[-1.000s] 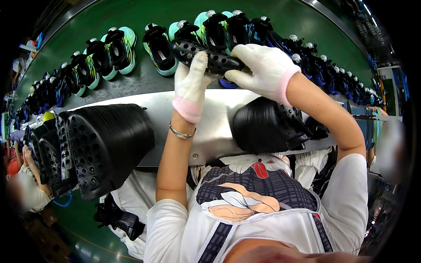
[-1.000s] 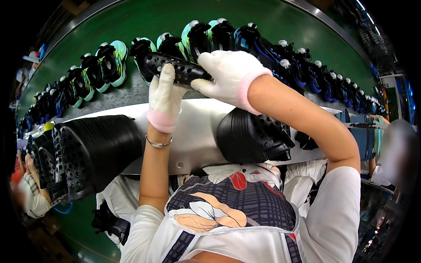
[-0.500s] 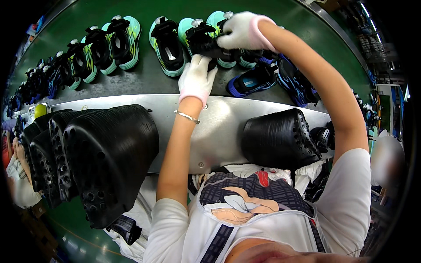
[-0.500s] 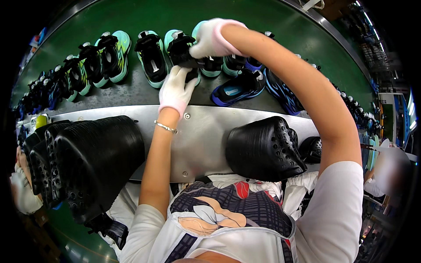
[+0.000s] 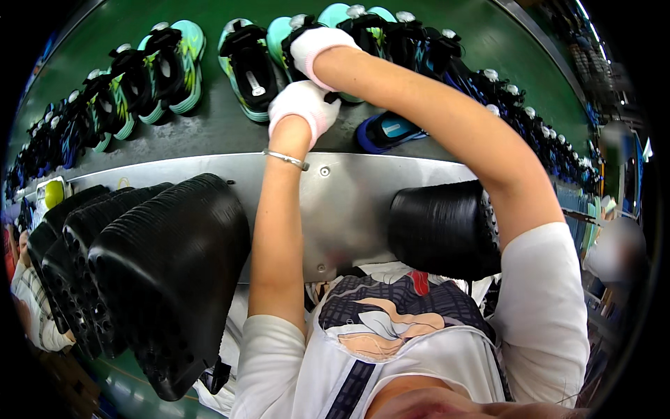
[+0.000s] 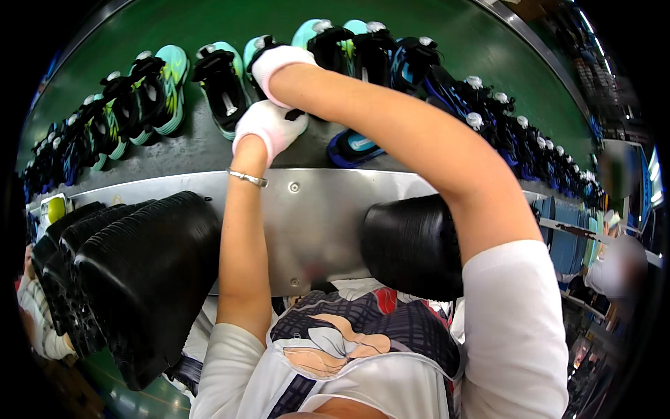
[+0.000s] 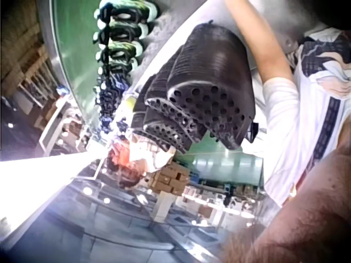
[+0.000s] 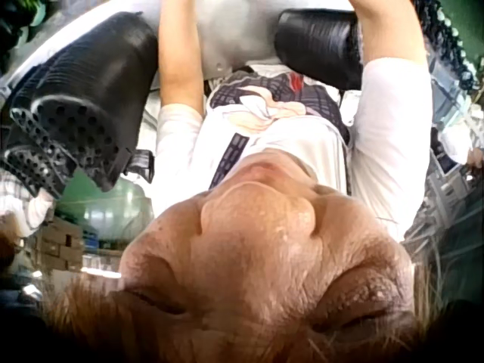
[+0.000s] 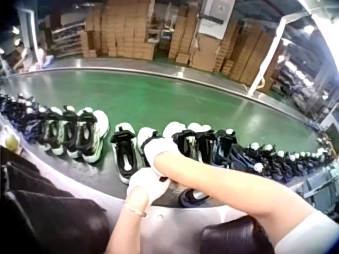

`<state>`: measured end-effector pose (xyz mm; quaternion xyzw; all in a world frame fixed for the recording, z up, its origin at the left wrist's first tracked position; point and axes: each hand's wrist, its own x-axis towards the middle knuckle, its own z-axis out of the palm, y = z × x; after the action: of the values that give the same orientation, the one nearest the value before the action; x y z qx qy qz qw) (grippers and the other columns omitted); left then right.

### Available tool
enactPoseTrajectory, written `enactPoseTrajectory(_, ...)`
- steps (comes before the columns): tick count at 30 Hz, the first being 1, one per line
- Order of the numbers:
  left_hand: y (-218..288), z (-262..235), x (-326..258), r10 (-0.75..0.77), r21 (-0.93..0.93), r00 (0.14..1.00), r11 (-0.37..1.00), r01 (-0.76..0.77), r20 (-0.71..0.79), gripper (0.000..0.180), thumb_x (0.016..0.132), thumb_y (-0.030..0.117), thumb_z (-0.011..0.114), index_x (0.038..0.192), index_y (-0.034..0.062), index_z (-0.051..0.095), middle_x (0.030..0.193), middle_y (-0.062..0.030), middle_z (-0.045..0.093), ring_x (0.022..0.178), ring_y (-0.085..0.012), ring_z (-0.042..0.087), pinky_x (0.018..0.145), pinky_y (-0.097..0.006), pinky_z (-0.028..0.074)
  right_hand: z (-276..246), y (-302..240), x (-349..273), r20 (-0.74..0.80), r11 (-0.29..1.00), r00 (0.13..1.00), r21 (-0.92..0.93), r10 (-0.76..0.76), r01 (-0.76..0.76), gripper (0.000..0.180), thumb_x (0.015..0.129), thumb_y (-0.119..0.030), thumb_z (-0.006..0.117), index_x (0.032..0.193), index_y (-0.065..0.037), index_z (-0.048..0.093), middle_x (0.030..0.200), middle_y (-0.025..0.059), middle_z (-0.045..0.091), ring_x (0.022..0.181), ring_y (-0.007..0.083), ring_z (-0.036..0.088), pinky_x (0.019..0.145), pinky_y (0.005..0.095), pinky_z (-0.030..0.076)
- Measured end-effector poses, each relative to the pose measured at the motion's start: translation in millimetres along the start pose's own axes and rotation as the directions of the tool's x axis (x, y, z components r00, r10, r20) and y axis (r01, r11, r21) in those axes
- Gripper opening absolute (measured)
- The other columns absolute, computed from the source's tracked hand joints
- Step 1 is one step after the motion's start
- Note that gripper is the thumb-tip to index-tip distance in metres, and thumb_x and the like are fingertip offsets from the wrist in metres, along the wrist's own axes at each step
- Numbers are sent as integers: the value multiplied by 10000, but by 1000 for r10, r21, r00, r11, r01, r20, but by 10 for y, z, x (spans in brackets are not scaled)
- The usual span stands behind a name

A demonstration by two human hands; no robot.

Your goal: The person moves various shoes from stacks onto a conveyor belt and places plastic forms inside them.

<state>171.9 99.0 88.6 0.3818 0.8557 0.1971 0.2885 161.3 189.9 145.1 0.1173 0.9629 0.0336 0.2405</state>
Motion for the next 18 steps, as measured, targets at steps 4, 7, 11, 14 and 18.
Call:
enactPoseTrajectory(4, -80, 43, -49, 59, 14, 996, 998, -58, -69, 370, 851, 398, 551, 1084, 142, 682, 1093, -131, 657, 1013, -322, 616, 872, -416, 506, -148, -68, -93, 17, 969, 999, -241, -48, 51, 261, 828, -116, 578, 1061, -41, 670, 1045, 143, 689, 952, 305, 673, 791, 373, 544)
enactPoseTrajectory(7, -64, 68, -39, 50, 36, 995, 998, -47, -87, 345, 862, 385, 546, 1059, 139, 687, 1081, -103, 664, 999, -311, 624, 848, -420, 515, 23, -36, 154, -51, 978, 993, -186, -105, 94, 367, 727, -128, 722, 1093, -109, 694, 1088, 90, 688, 963, 248, 673, 748, 364, 545)
enactPoseTrajectory(11, 61, 57, -1, 9, 147, 998, 989, 1, -70, 351, 871, 393, 526, 1020, 126, 696, 1039, -109, 673, 970, -307, 633, 825, -413, 519, 131, 46, 245, -122, 986, 985, -128, -126, 110, 266, 807, -152, 615, 1050, -107, 714, 1049, 78, 701, 939, 236, 681, 733, 370, 544)
enactPoseTrajectory(14, -56, 134, 89, 46, 147, 996, 988, -36, -71, 377, 869, 406, 506, 1004, 111, 697, 1059, -129, 663, 991, -330, 616, 847, -418, 503, 51, 50, 134, -110, 990, 991, -128, -69, 55, 295, 836, -148, 572, 1103, -101, 690, 1116, 106, 679, 994, 262, 666, 803, 370, 532)
enactPoseTrajectory(18, -293, 179, 38, 5, 87, 967, 996, 18, -256, 485, 826, 450, 546, 1125, 84, 655, 1147, -148, 634, 1077, -342, 587, 929, -407, 464, -382, 313, -323, 13, 982, 983, 46, -185, 185, 419, 897, -356, 478, 1213, -114, 609, 1199, 83, 632, 1056, 296, 621, 873, 421, 503)
